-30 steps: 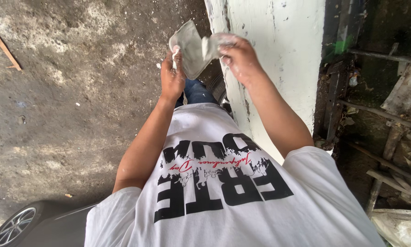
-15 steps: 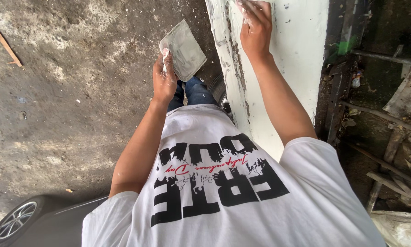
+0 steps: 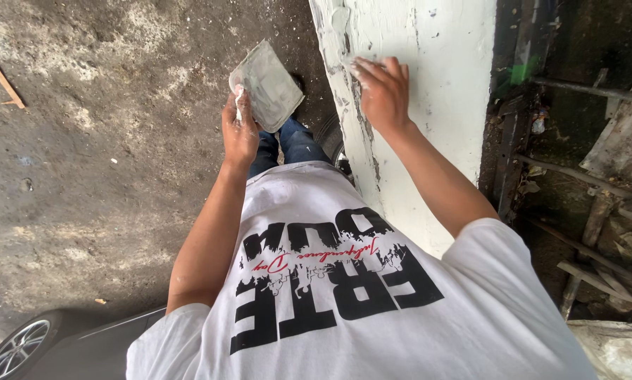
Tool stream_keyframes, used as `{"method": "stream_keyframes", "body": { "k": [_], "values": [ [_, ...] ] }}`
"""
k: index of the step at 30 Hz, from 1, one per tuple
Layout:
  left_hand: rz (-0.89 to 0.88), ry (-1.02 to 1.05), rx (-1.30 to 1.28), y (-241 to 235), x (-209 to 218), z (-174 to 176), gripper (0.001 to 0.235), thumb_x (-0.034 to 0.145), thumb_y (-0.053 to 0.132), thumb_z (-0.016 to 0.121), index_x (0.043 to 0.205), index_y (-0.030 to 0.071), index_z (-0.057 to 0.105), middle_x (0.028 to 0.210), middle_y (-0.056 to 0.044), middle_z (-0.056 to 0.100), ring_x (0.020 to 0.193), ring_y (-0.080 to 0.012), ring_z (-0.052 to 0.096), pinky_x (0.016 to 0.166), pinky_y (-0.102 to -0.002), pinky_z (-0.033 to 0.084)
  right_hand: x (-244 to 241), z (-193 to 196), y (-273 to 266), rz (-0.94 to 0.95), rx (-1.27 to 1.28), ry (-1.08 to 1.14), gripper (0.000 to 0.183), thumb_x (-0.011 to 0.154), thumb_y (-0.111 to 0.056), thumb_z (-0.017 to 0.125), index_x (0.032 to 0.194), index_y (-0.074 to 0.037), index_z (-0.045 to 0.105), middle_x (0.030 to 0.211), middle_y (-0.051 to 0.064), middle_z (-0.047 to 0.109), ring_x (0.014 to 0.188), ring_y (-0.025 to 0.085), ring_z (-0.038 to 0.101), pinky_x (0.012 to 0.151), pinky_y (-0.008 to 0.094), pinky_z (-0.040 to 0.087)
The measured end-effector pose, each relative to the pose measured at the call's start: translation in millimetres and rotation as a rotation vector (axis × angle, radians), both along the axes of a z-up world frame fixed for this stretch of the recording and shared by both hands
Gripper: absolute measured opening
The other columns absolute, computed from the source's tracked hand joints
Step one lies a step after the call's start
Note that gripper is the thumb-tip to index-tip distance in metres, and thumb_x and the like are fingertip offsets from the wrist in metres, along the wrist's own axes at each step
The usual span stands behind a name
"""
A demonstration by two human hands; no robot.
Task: The person mixes a white paste in a small container, then uses a putty knife to apply the paste onto a low concrete wall. The person repeatedly scoops paste and spreads it along the wall surface, smoothing it with the tool.
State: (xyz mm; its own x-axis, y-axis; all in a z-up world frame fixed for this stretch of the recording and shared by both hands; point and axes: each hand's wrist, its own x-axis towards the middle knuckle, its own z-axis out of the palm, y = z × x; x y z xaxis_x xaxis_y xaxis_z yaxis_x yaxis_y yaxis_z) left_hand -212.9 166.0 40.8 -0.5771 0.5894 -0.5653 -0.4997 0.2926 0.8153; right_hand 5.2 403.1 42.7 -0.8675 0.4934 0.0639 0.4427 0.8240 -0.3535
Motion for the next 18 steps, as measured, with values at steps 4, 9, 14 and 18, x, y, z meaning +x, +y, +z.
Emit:
{"method": "stream_keyframes", "body": {
  "k": [4, 9, 14, 18],
  "values": [
    [0.023, 0.024, 0.052, -9.2, -2.4, -4.6, 0.064, 0.109, 0.050, 0.045, 0.145, -0.002, 0.049, 0.118, -0.011, 0.067, 0.096, -0.0162, 0.071, 0.074, -0.032, 0.066, -27.8, -1.8, 27.1, -0.162, -0.119, 0.217, 0.045, 0.095, 0.011, 0.062, 0.132, -0.012, 0.074, 0.127, 0.004, 0.077, 0.099, 0.019, 0.062, 0.091, 0.033, 0.049],
    [0.009, 0.021, 0.045, -18.1, 1.5, -8.3, 0.061, 0.111, 0.048, 0.045, 0.146, -0.001, 0.052, 0.115, -0.012, 0.066, 0.094, -0.0176, 0.069, 0.074, -0.032, 0.065, -67.4, -43.6, 43.5, -0.003, 0.074, 0.202, 0.038, 0.095, 0.007, 0.065, 0.127, -0.012, 0.071, 0.132, 0.005, 0.073, 0.119, 0.025, 0.064, 0.110, 0.038, 0.048],
    [0.101, -0.073, 0.050, -18.4, 1.0, -12.1, 0.057, 0.107, 0.045, 0.046, 0.146, 0.003, 0.043, 0.127, -0.009, 0.063, 0.108, -0.0184, 0.072, 0.082, -0.034, 0.069, -22.4, -22.8, -0.6, 0.040, -0.108, 0.021, 0.052, 0.091, 0.017, 0.054, 0.131, -0.010, 0.074, 0.136, 0.010, 0.072, 0.112, 0.026, 0.065, 0.108, 0.043, 0.044],
    [0.070, -0.043, 0.082, -21.1, 0.0, -8.8, 0.058, 0.110, 0.047, 0.045, 0.144, 0.001, 0.051, 0.122, -0.011, 0.066, 0.103, -0.0188, 0.071, 0.078, -0.033, 0.067, 23.5, 17.5, -29.8, -0.042, -0.252, 0.008, 0.050, 0.090, 0.015, 0.056, 0.128, -0.014, 0.073, 0.131, 0.006, 0.075, 0.109, 0.025, 0.065, 0.107, 0.043, 0.045]
  ]
}}
